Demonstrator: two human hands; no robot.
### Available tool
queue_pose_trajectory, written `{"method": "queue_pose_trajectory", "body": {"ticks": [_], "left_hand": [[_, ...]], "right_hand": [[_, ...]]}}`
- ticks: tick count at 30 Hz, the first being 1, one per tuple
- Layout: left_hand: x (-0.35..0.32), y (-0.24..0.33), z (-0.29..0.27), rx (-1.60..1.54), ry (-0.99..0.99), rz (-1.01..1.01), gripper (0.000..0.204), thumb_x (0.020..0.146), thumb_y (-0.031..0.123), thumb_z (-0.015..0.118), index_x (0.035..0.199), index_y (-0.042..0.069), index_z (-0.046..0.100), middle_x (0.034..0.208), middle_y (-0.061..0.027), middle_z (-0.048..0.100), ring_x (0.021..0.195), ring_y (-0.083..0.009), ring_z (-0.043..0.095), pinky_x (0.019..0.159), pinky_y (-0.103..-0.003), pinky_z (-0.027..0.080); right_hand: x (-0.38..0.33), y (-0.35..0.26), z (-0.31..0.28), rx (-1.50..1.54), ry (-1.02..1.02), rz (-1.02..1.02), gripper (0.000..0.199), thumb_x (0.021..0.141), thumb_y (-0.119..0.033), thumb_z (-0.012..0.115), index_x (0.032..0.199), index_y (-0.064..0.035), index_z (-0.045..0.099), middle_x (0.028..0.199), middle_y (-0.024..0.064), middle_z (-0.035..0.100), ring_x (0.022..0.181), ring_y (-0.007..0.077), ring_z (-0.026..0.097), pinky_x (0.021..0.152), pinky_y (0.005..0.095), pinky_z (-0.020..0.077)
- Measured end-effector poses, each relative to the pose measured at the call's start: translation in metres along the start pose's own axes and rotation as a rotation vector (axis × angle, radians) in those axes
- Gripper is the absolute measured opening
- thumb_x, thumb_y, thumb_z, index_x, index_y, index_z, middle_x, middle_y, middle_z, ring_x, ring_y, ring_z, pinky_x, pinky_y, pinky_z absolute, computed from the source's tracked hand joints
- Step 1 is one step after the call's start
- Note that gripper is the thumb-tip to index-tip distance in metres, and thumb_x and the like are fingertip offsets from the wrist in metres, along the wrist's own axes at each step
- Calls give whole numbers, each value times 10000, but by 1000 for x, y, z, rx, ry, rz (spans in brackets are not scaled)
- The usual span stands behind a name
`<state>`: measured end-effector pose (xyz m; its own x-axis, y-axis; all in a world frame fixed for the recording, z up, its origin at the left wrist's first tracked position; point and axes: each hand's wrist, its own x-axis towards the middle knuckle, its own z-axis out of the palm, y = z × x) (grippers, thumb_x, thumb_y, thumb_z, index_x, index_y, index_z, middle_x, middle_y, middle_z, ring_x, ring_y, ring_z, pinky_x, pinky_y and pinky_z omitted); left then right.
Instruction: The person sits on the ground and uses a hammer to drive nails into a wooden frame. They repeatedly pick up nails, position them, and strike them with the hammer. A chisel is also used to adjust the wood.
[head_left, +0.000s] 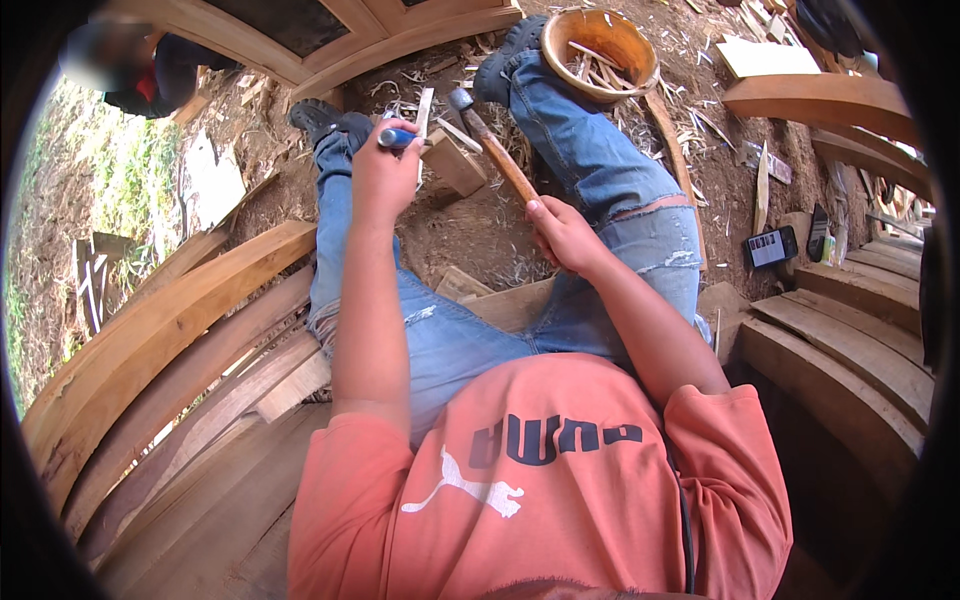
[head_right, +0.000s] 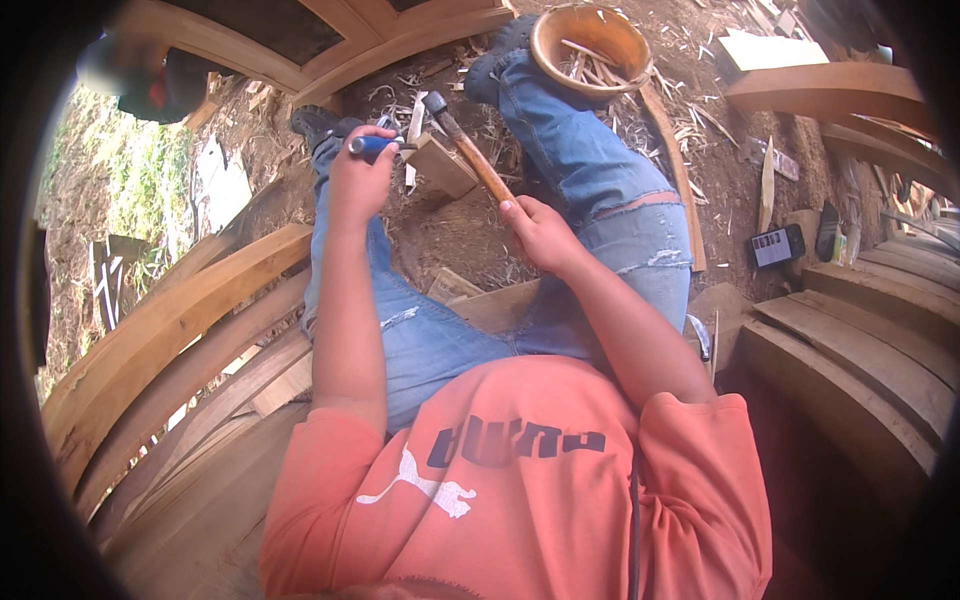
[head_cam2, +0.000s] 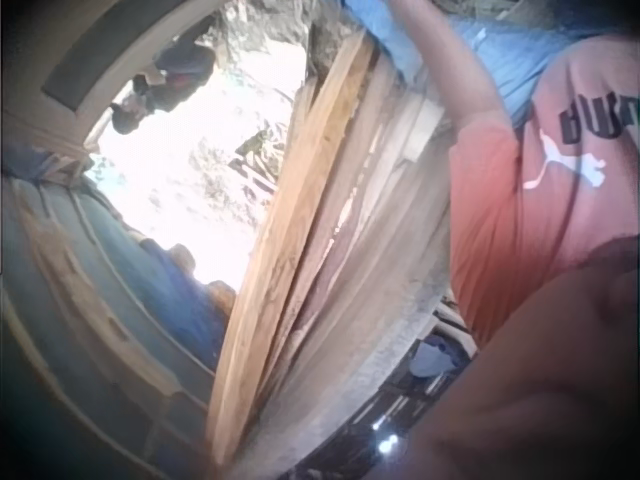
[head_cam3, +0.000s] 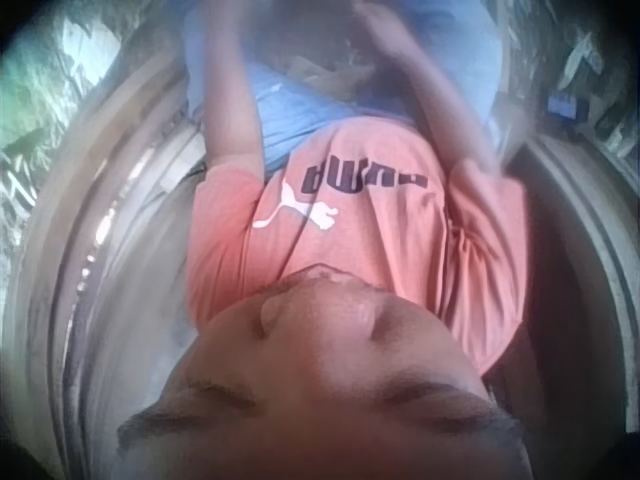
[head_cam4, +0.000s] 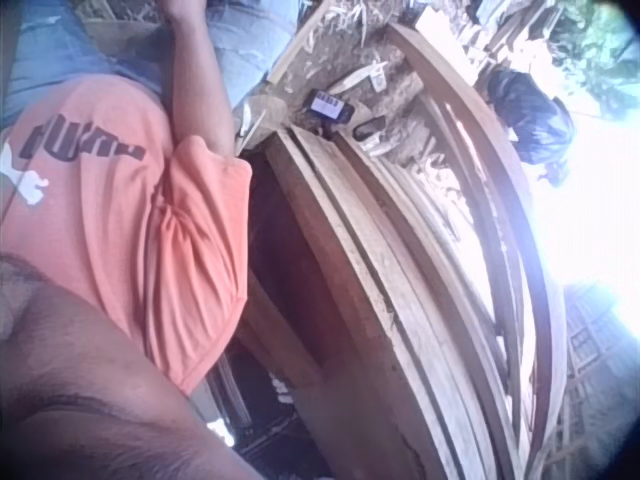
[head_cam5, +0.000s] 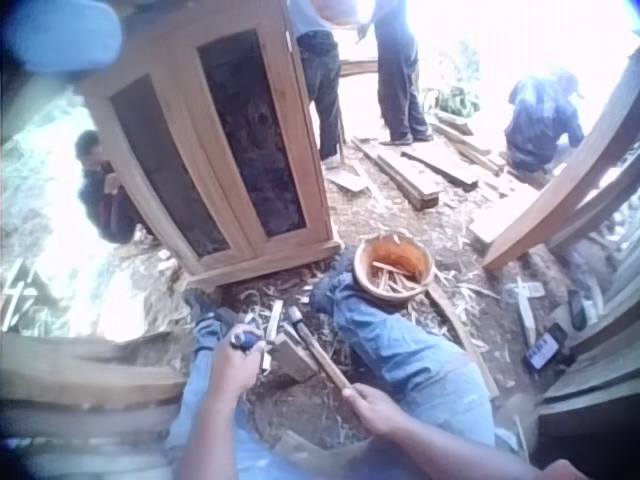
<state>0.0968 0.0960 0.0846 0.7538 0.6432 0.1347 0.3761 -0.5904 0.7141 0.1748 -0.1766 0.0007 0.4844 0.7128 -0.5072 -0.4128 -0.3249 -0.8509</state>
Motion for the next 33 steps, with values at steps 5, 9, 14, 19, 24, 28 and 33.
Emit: {"method": "queue_pose_trajectory", "body": {"ticks": [5, 9, 14, 19, 24, 28, 33], "left_hand": [[-4, -5, 3, -52, 49, 28, 157, 958, 108, 780, 1093, 68, 711, 921, -131, 769, 838, -230, 757, 778, -354, 573], [-5, -11, 1, -77, 85, 27, 154, 959, 116, 788, 1091, 74, 720, 905, -116, 772, 808, -213, 750, 767, -348, 574], [-7, -15, -3, -112, 64, -9, 152, 956, 145, 806, 1083, 96, 738, 932, -79, 787, 791, -184, 732, 760, -334, 573], [-7, -17, -6, -124, 20, -37, 165, 961, 165, 807, 1089, 90, 735, 964, -70, 794, 808, -179, 731, 777, -332, 576], [-8, -6, -3, -125, -12, -66, 183, 957, 174, 809, 1092, 77, 734, 1000, -84, 805, 842, -189, 747, 800, -338, 582], [-9, 1, -4, -54, 2, -63, 188, 951, 177, 812, 1084, 68, 735, 995, -95, 808, 838, -212, 756, 807, -350, 587], [-10, 5, -3, -34, 10, -55, 191, 947, 190, 812, 1073, 66, 738, 967, -126, 805, 833, -264, 772, 795, -374, 590]], "right_hand": [[1, 2, -3, 11, 0, -78, 413, 1153, -463, 494, 1082, -66, 583, 691, -9, 515, 504, 103, 479, 470, 298, 393], [6, 12, -8, 22, -13, -109, 422, 1165, -459, 463, 1131, -52, 568, 739, 14, 524, 507, 105, 491, 458, 284, 409], [6, 12, -7, 50, 5, -98, 402, 1163, -450, 482, 1095, -64, 572, 688, 3, 521, 497, 105, 471, 463, 303, 383], [6, 10, -8, 3, -19, -88, 424, 1171, -440, 457, 1129, -33, 566, 724, 13, 525, 495, 101, 492, 451, 277, 416], [9, 18, -11, -48, -52, -50, 428, 1169, -454, 463, 1115, -43, 570, 716, 8, 531, 493, 95, 493, 453, 272, 413], [6, 14, -6, -52, -62, -47, 447, 1167, -475, 456, 1112, -47, 573, 718, 10, 540, 488, 96, 491, 451, 277, 414], [3, 15, -1, -94, 62, -101, 352, 1114, -391, 601, 1170, -44, 610, 733, 8, 580, 567, 89, 531, 518, 302, 444]]}}
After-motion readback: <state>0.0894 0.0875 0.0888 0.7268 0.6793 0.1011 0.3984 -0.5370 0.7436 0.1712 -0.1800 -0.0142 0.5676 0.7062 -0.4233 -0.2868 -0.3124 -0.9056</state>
